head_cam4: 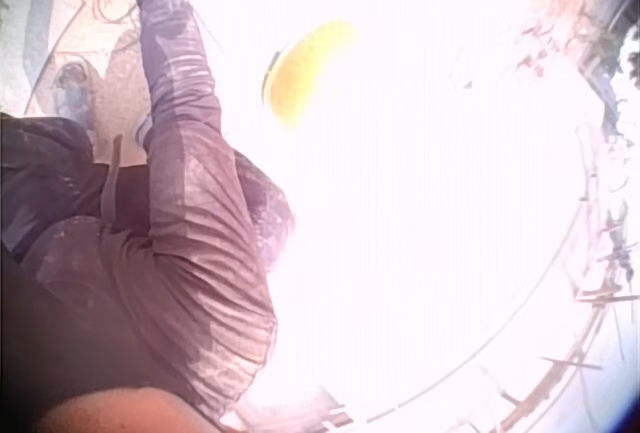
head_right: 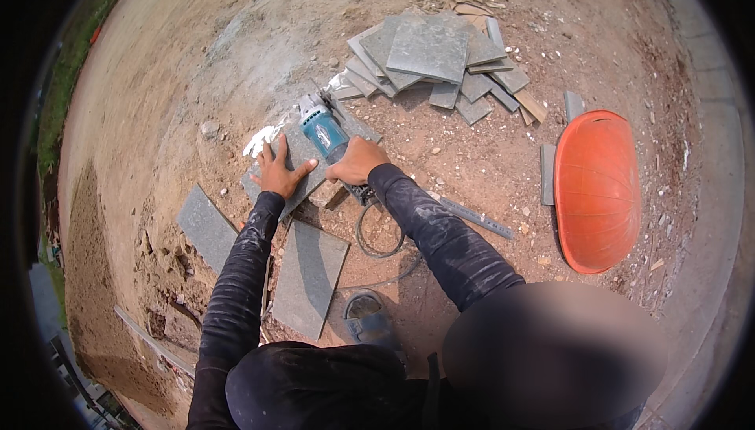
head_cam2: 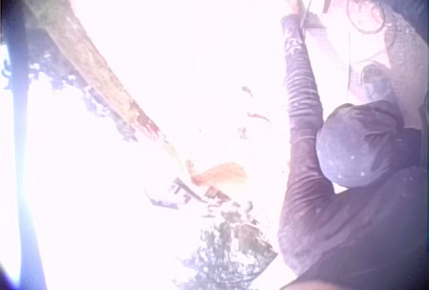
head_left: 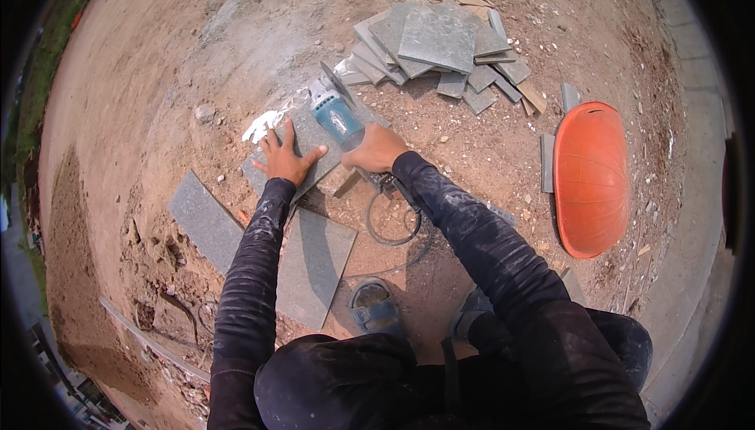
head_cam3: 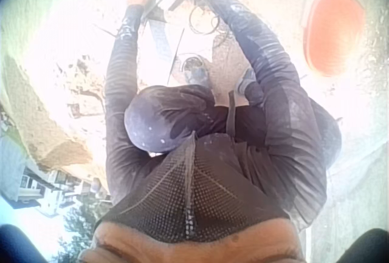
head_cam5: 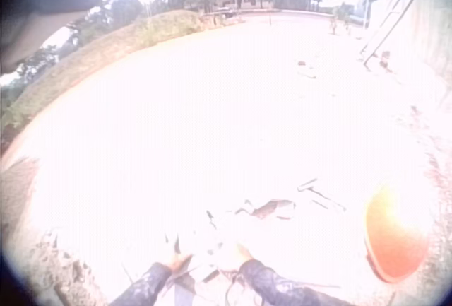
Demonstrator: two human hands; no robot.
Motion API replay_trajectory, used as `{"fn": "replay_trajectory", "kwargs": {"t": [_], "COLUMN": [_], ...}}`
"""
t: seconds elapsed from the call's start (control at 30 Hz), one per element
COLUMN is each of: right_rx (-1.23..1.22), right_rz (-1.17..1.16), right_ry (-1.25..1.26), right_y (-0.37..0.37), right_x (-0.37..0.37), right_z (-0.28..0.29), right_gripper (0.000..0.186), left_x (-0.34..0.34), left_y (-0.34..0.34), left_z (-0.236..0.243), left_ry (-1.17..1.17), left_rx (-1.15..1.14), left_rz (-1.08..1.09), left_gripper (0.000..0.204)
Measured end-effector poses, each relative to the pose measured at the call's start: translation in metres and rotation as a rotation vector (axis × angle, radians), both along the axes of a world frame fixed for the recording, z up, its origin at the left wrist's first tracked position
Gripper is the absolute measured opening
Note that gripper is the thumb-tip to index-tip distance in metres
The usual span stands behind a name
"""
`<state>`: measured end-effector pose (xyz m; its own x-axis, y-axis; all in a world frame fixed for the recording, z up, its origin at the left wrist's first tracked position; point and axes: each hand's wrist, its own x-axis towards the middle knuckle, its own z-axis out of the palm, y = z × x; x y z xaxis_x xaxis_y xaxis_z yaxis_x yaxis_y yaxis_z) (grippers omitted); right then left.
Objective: The person sits on the ground and uses an angle grinder to cut a rectangular tile. They hold the tile steady with one hand while guiding the grinder with the other, creating a straight cut. After finishing the cut, they separate the tile pieces and place them on a nearby pile.
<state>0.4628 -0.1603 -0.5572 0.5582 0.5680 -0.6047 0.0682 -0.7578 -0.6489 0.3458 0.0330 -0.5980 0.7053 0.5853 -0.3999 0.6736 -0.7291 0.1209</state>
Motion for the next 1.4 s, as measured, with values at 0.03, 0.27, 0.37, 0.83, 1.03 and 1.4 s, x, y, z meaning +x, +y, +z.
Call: {"fn": "replay_trajectory", "kwargs": {"t": [0.03,0.27,0.37,0.83,1.03,1.4], "right_rx": [0.001,0.007,0.005,0.010,0.019,0.014], "right_rz": [0.004,-0.002,0.000,-0.009,-0.039,-0.026], "right_ry": [0.004,-0.020,-0.034,-0.025,0.008,-0.010], "right_y": [0.0003,-0.0006,-0.0004,-0.0039,-0.0047,-0.0052], "right_x": [-0.0001,-0.0022,-0.0033,-0.0055,-0.0057,-0.0062], "right_z": [0.0005,-0.0018,-0.0035,-0.0017,-0.0015,0.0009], "right_gripper": [0.080,0.080,0.080,0.078,0.078,0.077], "left_x": [-0.0005,-0.0004,-0.0005,-0.0010,-0.0011,-0.0001], "left_y": [0.0004,0.0011,0.0012,0.0007,0.0003,-0.0011], "left_z": [0.0001,-0.0008,-0.0008,-0.0013,-0.0010,0.0032], "left_ry": [-0.002,0.004,0.004,-0.013,-0.009,-0.008], "left_rx": [-0.002,0.007,0.004,0.014,0.026,0.018], "left_rz": [0.002,0.003,0.006,0.008,0.000,0.011], "left_gripper": [0.113,0.114,0.114,0.114,0.112,0.112]}}
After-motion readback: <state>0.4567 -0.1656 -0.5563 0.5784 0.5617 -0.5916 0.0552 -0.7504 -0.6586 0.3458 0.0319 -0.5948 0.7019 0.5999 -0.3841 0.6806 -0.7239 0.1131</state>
